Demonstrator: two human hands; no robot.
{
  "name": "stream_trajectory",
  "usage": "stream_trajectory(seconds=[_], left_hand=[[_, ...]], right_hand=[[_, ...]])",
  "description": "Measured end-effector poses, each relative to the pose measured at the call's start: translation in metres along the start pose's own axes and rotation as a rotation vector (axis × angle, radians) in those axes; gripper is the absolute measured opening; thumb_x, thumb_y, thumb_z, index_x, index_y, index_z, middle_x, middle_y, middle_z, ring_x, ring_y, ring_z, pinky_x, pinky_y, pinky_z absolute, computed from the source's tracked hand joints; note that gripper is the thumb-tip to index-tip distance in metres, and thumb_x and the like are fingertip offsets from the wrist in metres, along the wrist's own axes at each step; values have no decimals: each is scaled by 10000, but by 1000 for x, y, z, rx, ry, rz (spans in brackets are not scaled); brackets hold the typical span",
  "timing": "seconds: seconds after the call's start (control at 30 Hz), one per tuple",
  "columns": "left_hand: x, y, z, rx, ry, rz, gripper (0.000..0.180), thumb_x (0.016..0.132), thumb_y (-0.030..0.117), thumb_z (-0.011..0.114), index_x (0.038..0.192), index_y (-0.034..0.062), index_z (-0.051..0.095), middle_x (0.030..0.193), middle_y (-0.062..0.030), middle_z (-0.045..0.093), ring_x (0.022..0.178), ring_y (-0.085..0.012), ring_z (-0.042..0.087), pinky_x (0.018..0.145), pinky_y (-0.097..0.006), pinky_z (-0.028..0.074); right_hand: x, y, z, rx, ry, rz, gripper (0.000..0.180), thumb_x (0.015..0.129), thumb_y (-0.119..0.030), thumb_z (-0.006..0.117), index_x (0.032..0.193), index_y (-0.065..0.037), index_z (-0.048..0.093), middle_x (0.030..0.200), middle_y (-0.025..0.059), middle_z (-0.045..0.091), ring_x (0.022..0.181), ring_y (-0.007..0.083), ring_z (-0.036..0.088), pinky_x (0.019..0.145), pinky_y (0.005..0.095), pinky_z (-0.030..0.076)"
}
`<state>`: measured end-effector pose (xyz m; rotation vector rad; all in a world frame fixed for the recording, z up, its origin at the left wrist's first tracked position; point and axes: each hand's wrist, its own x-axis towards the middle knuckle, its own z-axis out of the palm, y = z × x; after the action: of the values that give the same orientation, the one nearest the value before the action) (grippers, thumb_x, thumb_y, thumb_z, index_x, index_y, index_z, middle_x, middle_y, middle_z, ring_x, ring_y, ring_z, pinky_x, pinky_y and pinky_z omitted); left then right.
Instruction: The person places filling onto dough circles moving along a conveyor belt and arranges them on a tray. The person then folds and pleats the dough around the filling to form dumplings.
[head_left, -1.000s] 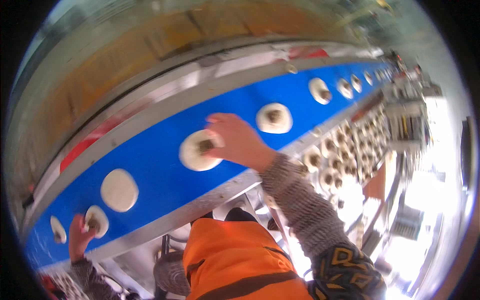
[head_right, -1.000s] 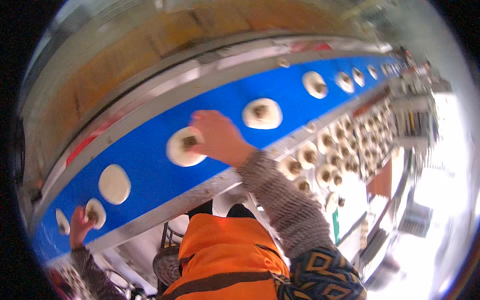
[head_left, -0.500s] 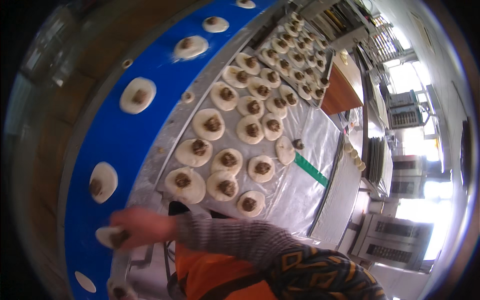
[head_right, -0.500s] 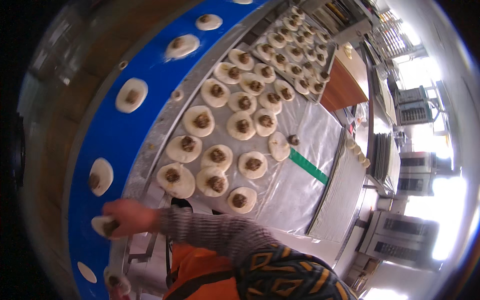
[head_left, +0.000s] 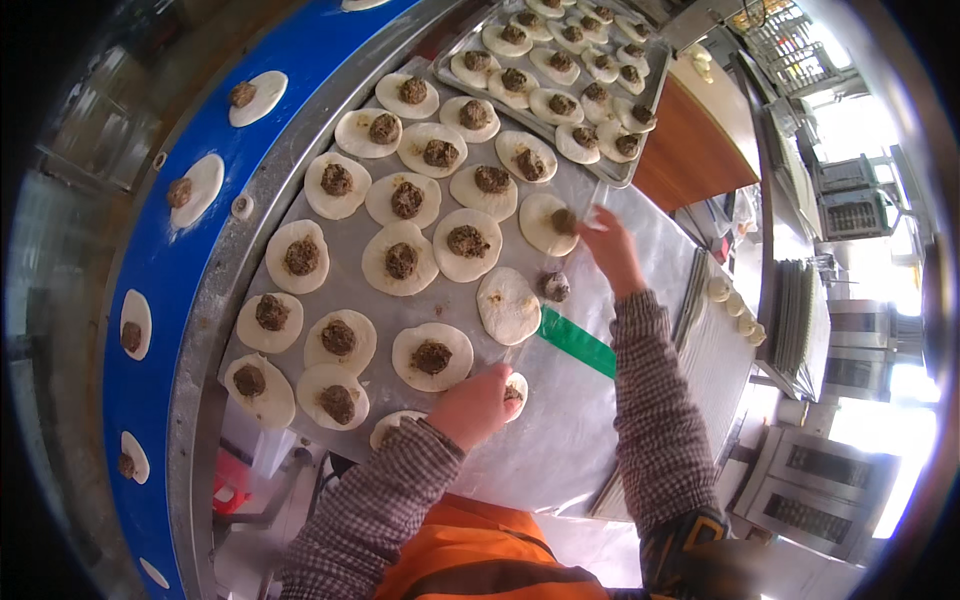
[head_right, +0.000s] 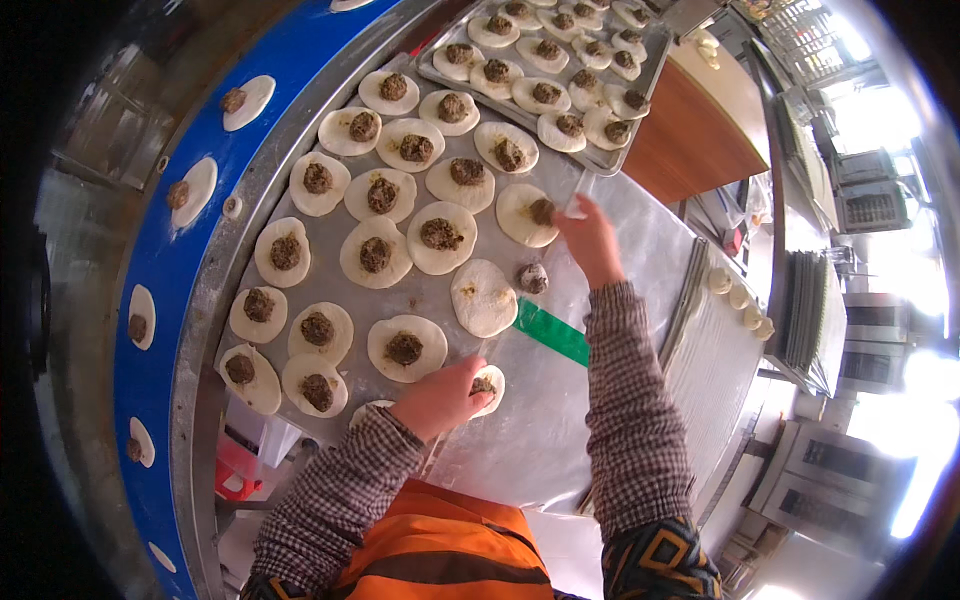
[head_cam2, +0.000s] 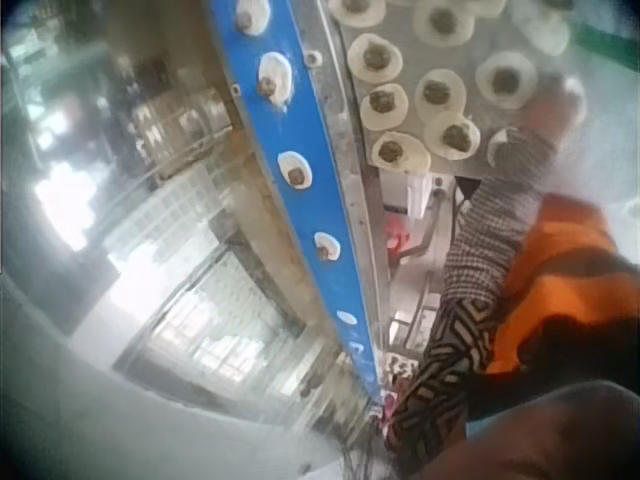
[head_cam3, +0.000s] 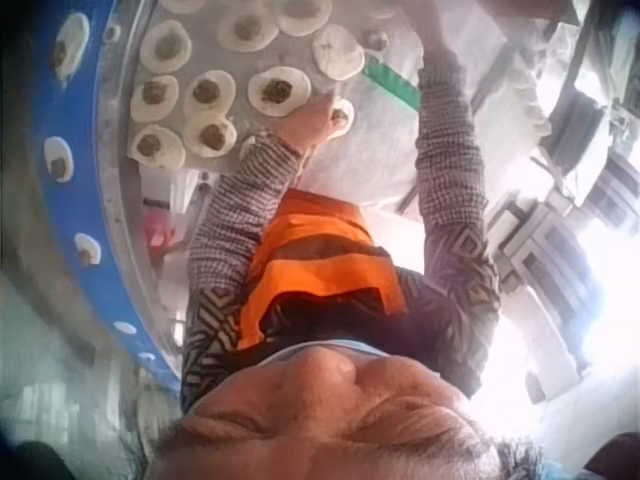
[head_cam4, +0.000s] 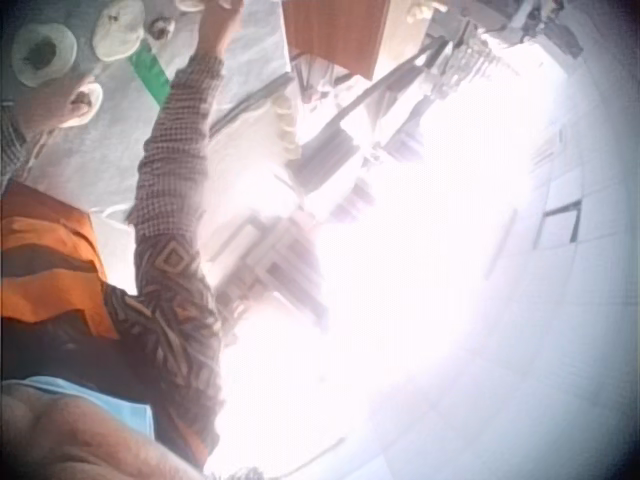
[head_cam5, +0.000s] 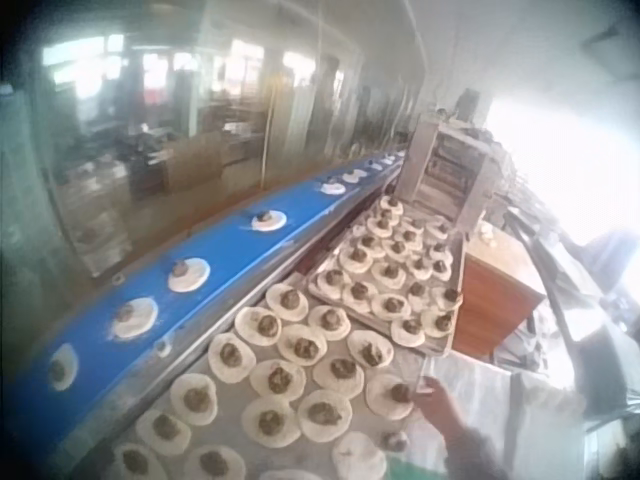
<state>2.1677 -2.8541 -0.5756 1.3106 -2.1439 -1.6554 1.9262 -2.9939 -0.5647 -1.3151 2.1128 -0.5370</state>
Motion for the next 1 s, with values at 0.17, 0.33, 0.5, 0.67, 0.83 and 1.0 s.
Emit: stream_trajectory(seconds=[0.17, 0.33, 0.5, 0.67, 0.83, 1.0], left_hand=[[-29, 17, -5, 180, 266, 65, 371, 866, 235, 667, 1144, 34, 525, 929, -189, 643, 750, -372, 633, 671, -420, 527], [-123, -11, -63, -90, 634, 25, 250, 878, 132, 665, 1091, 39, 573, 910, -134, 631, 704, -241, 636, 627, -332, 524], [-238, -98, -149, -153, 1186, -472, 254, 892, 66, 644, 1138, 29, 594, 1004, -71, 626, 795, -111, 600, 633, -224, 505], [-291, -179, -223, 220, 1376, -562, 529, 833, 85, 691, 1321, 59, 488, 1248, -124, 560, 1046, -228, 558, 827, -327, 509], [-305, -224, -242, 344, 1221, -506, 520, 791, 96, 716, 1269, 43, 520, 1248, -164, 569, 1129, -344, 537, 970, -428, 442], [-354, -242, -236, -241, 1224, -482, 387, 805, 64, 686, 1172, 13, 574, 1111, -139, 616, 927, -231, 621, 778, -320, 511]], right_hand=[[-69, 33, 20, -132, -164, -252, 505, 760, -113, 739, 1238, -97, 576, 1160, 123, 610, 949, 279, 625, 832, 355, 519], [-76, 30, 39, 60, -53, -203, 384, 765, -12, 677, 1142, -53, 619, 954, 69, 645, 830, 168, 634, 718, 292, 518], [-94, -4, 59, -88, -162, -473, 453, 744, -27, 715, 1180, -27, 590, 1081, 105, 625, 729, 133, 617, 671, 259, 515], [-133, -106, 67, -311, 120, -284, 592, 705, -15, 734, 1268, -10, 552, 1233, 109, 578, 594, 136, 536, 595, 270, 494], [-147, -279, 195, -34, -323, -938, 390, 729, 18, 725, 1102, -64, 652, 1223, 108, 627, 1036, 258, 634, 798, 327, 533], [-171, -398, 351, -225, -565, -1519, 382, 786, -153, 684, 1157, -83, 625, 1119, 109, 648, 999, 313, 613, 853, 432, 509]])
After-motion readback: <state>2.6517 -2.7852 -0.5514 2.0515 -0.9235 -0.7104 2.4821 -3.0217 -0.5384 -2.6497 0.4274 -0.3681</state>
